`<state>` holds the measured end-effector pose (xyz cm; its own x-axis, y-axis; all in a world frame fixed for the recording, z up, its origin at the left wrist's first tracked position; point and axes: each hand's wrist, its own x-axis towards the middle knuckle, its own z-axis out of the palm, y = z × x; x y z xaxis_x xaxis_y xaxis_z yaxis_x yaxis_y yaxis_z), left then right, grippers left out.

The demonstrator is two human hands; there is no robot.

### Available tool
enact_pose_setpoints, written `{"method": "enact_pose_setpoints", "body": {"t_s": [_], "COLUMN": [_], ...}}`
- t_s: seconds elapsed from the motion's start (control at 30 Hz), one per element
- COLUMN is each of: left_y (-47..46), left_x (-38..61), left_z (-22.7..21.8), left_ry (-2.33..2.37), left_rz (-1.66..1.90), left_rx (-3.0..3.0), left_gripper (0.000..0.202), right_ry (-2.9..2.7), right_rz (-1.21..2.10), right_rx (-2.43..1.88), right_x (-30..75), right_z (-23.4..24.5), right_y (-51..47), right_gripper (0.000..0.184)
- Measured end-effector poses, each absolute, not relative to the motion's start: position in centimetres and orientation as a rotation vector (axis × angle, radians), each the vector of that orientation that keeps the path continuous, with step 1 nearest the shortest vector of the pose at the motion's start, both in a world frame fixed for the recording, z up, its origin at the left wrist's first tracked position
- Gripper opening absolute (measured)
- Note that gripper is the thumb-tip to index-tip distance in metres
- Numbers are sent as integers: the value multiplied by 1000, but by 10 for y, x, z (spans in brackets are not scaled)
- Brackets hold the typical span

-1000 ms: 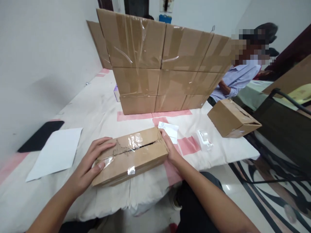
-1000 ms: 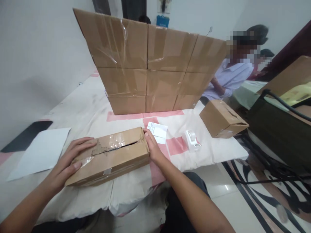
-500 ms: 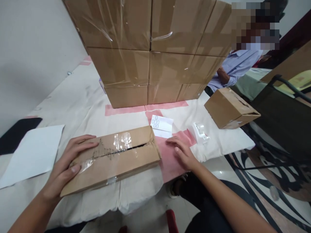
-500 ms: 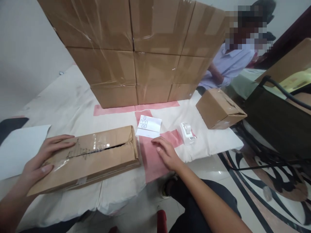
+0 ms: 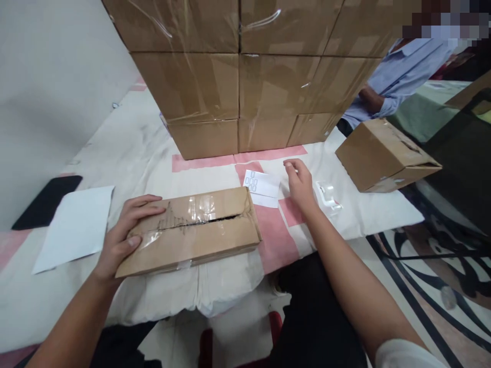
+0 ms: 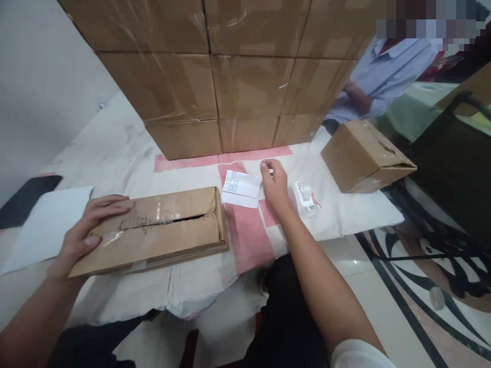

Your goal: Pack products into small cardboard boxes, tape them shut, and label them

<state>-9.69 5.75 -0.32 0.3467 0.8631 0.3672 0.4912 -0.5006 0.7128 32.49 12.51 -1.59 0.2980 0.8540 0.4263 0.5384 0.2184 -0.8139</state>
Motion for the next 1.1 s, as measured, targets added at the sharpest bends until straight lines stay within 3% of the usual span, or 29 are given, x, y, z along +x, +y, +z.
{"method": "enact_pose_setpoints", "body": {"t_s": [0.27,0.7,1.1], "left_y": [46,50,58], "left_x": [-93,-96,-101], "left_z": [6,1,-11], "left_ry": [1148,1143,1017], "left_rz": [984,995,1111], "left_rx": [2121,2144,2190], "left_gripper": [39,38,41], "right_ry": [-1333,-1610,-1534], "right_rz": [377,157,186], "right_rx": [-1585,-1603,-1611], "right_x": [313,344,290], "right_z": [-49,-52,-51], "right_y": [168,90,137], "right_gripper": [21,24,21]}}
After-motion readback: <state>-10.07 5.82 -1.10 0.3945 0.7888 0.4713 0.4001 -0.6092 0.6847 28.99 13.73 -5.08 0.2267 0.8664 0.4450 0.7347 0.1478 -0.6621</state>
